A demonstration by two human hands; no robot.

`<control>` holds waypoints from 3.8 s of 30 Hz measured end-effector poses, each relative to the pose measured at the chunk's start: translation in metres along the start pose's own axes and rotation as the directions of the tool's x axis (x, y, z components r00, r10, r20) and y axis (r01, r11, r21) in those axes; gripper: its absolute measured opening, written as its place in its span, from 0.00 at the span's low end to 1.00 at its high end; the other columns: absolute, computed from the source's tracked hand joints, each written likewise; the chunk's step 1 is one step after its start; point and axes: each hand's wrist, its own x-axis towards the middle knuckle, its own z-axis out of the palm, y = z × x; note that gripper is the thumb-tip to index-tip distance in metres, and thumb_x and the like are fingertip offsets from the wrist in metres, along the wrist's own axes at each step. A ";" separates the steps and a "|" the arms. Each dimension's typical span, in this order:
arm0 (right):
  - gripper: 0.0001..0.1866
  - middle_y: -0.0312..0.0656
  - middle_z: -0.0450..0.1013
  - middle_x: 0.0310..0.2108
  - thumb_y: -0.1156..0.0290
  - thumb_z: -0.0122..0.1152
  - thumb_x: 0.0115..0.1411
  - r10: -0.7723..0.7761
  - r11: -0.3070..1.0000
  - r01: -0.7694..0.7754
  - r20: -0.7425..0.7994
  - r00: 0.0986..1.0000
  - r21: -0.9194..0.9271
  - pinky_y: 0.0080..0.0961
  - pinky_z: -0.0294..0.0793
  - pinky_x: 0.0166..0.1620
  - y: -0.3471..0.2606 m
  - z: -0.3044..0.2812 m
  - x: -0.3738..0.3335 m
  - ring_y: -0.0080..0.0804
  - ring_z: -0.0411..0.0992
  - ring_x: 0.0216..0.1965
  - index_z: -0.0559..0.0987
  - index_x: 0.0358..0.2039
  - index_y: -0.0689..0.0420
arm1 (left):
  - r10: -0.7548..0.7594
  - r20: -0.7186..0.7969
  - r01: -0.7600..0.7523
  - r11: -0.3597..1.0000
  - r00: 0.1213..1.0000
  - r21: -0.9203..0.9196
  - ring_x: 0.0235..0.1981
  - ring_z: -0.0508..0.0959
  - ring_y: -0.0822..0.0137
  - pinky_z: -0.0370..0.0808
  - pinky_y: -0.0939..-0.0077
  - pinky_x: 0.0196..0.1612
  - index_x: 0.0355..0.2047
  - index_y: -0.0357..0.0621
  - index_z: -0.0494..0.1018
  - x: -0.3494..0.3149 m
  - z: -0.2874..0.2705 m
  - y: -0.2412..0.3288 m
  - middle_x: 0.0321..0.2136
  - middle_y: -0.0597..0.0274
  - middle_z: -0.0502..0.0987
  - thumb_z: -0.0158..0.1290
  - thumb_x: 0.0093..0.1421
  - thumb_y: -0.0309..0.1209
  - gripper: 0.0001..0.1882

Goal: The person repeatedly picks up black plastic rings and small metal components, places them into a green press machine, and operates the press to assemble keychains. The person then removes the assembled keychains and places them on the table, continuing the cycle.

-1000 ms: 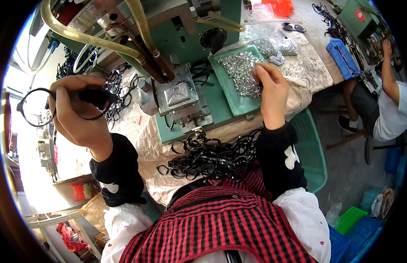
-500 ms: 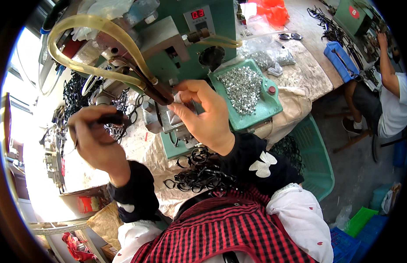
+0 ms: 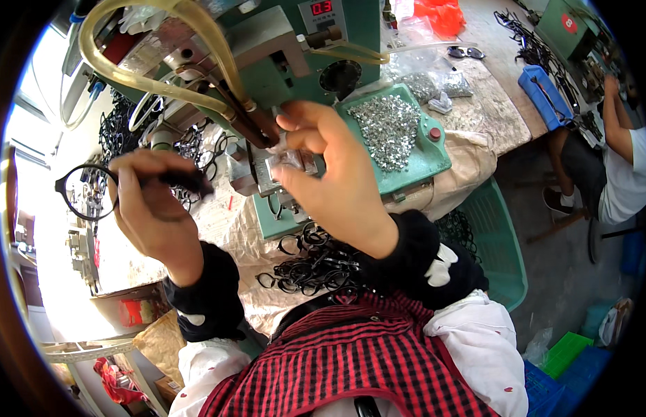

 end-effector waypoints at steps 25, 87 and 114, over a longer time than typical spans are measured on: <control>0.06 0.46 0.77 0.35 0.75 0.67 0.58 -0.246 0.288 0.200 0.129 0.961 -0.937 0.35 0.75 0.45 0.056 -0.132 0.025 0.46 0.76 0.40 0.80 0.36 0.60 | -0.519 0.841 0.958 0.287 0.151 0.005 0.28 0.83 0.62 0.81 0.73 0.30 0.45 0.36 0.68 -0.072 -0.007 -0.033 0.36 0.46 0.83 0.36 0.77 0.47 0.24; 0.13 0.53 0.74 0.51 0.70 0.72 0.50 -0.151 0.168 0.157 0.132 0.980 -0.973 0.47 0.68 0.61 0.055 -0.126 0.009 0.58 0.68 0.60 0.84 0.38 0.55 | -0.606 0.649 0.815 -0.002 0.460 -0.579 0.39 0.83 0.53 0.83 0.63 0.38 0.53 0.38 0.67 -0.093 0.036 -0.030 0.40 0.49 0.79 0.39 0.78 0.40 0.17; 0.06 0.46 0.79 0.32 0.78 0.66 0.57 -0.323 0.379 0.258 0.134 0.937 -0.889 0.37 0.74 0.41 0.048 -0.109 0.011 0.47 0.77 0.36 0.83 0.36 0.59 | 0.128 0.192 -0.221 0.286 0.973 0.932 0.37 0.78 0.56 0.74 0.65 0.41 0.38 0.43 0.80 -0.018 -0.217 -0.127 0.33 0.59 0.81 0.57 0.58 0.20 0.09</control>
